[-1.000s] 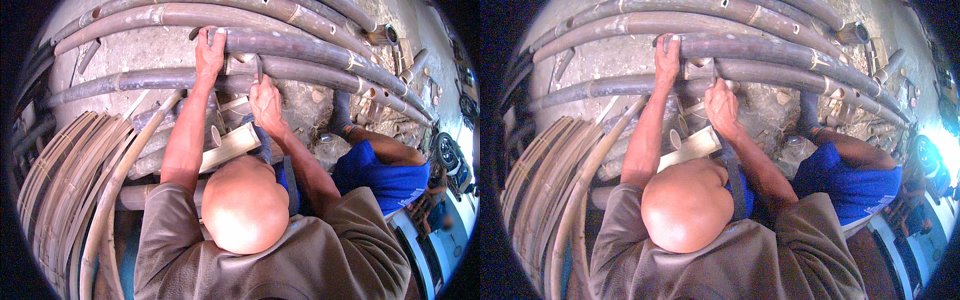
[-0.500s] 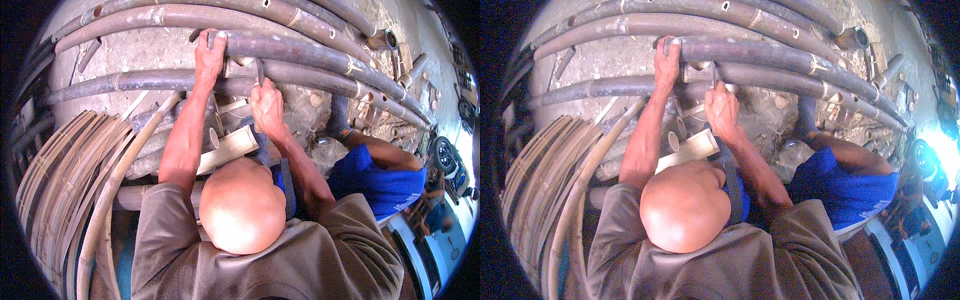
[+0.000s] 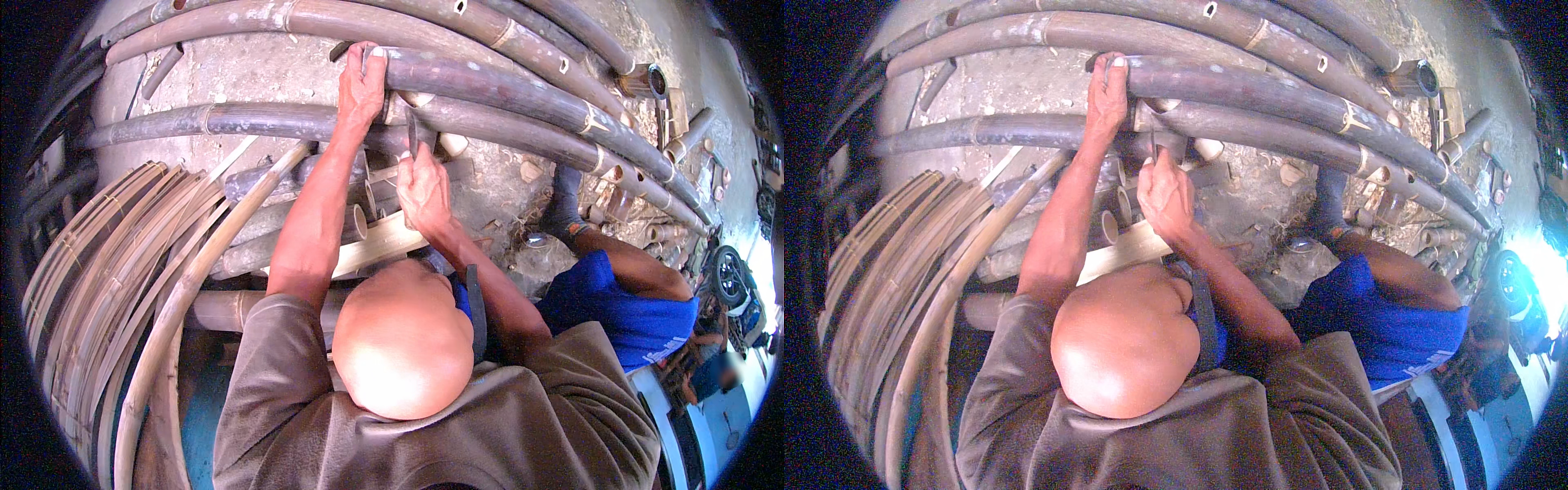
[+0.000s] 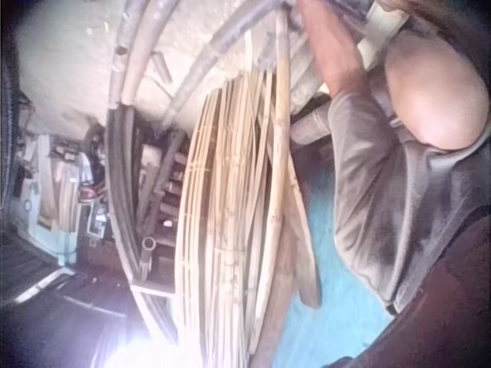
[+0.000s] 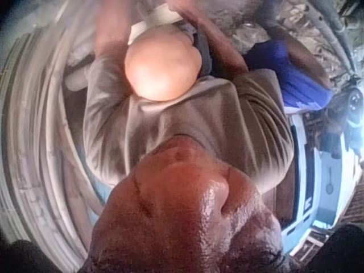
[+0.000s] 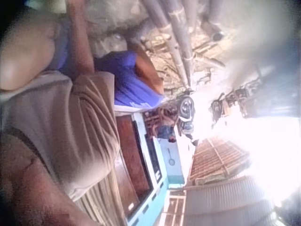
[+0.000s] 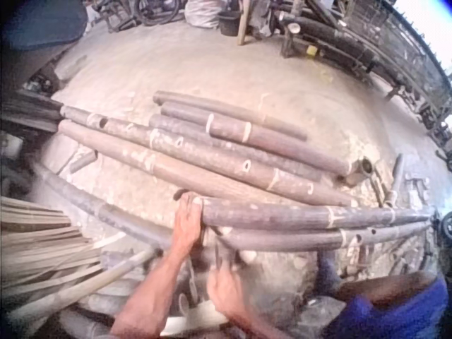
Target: The person sits on the floor and uses a knife to cut and shape bamboo poles, then uses a wooden mallet to drive a bamboo plug into a pole. The person repeatedly taps the plug to seat it and adjusts the pole position.
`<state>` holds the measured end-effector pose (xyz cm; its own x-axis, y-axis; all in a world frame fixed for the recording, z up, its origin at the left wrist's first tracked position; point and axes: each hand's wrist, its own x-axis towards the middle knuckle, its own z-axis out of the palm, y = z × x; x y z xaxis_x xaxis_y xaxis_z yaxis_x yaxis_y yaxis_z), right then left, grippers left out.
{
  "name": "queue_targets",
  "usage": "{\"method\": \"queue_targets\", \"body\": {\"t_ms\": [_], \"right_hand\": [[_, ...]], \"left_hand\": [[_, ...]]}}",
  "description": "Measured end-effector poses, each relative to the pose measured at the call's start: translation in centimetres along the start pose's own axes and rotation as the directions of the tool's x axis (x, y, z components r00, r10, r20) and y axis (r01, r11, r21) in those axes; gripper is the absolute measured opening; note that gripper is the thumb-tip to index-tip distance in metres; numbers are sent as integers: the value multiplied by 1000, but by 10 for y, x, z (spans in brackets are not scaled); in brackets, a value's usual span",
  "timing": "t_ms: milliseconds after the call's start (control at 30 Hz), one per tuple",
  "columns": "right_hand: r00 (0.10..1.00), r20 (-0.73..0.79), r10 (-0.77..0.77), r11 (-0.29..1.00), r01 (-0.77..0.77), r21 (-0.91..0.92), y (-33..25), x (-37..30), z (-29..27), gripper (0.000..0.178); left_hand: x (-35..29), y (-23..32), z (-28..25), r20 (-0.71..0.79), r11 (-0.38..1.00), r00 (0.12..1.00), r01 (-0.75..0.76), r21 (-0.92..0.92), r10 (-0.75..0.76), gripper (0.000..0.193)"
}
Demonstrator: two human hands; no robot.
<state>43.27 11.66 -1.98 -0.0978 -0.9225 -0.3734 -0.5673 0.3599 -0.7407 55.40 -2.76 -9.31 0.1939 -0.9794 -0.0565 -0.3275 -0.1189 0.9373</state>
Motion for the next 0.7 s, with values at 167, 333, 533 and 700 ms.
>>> {"method": "queue_targets", "body": {"t_ms": [167, 333, 533, 700], "right_hand": [[1000, 21, 0, 1000, 1, -19, -7, 20, 12, 32], [1000, 8, -16, 999, 16, -48, -9, 24, 13, 33], [999, 3, -38, 998, 38, -57, -6, 28, 14, 34], [999, 15, -30, 997, 31, -78, -5, 29, 11, 35]], "left_hand": [[0, 1, 0, 10, 1000, 1000, 13, 0, -13, 52], [0, 6, -1, 13, 1000, 1000, 25, -5, -25, 52], [1, 3, -1, 19, 1000, 1000, 19, -4, -19, 52], [1, 3, -1, 19, 1000, 1000, 13, -12, -13, 51]]}}
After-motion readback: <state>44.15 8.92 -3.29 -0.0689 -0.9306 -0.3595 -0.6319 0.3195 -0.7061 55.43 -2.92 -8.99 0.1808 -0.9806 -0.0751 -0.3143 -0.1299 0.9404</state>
